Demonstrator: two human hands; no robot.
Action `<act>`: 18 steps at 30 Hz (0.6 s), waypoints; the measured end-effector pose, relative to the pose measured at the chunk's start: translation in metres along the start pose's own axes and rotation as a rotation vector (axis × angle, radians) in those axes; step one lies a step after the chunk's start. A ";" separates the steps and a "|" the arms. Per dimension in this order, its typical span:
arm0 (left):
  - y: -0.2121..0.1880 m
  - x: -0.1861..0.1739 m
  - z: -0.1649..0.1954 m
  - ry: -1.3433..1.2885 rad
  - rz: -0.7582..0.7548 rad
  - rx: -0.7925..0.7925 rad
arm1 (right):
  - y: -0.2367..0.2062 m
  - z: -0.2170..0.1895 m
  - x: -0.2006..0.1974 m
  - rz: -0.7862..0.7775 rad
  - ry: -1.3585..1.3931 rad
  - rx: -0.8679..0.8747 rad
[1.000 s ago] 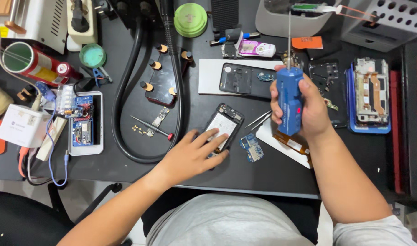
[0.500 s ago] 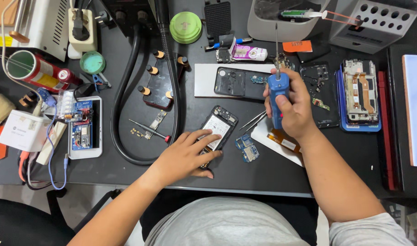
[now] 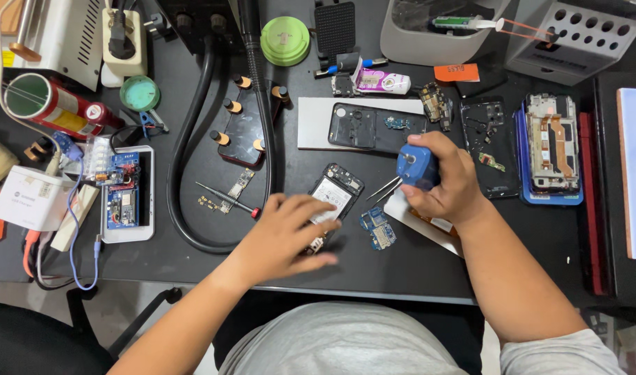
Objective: The person uses a blue electric screwdriver to remove screws from a disassembled smartphone chassis and a separate screen assembly. They then use a metal spudger to pry and separate components within the phone frame.
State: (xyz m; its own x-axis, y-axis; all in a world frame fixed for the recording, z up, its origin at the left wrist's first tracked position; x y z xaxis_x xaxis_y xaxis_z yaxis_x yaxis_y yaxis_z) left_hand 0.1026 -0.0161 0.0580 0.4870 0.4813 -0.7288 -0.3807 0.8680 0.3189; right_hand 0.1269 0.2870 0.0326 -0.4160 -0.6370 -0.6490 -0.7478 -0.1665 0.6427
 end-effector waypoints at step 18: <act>0.096 0.025 -0.084 -1.303 0.667 -0.277 | 0.022 -0.005 0.028 -0.381 -0.012 0.423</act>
State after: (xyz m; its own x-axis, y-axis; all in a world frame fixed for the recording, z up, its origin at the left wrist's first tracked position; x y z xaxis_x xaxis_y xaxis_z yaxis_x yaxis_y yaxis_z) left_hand 0.0121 0.0693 0.0192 0.4533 0.6684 0.5898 -0.8716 0.4710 0.1362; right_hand 0.1008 0.2616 0.0305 -0.0805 -0.5819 -0.8093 -0.9872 -0.0655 0.1453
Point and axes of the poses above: each hand's wrist, its own y-axis towards the middle knuckle, its own x-axis out of the palm, z = x × y, the point moved 2 cm from there along y, towards the middle knuckle, and after that the axes turned 14 degrees about -y, right-handed, at the moved point
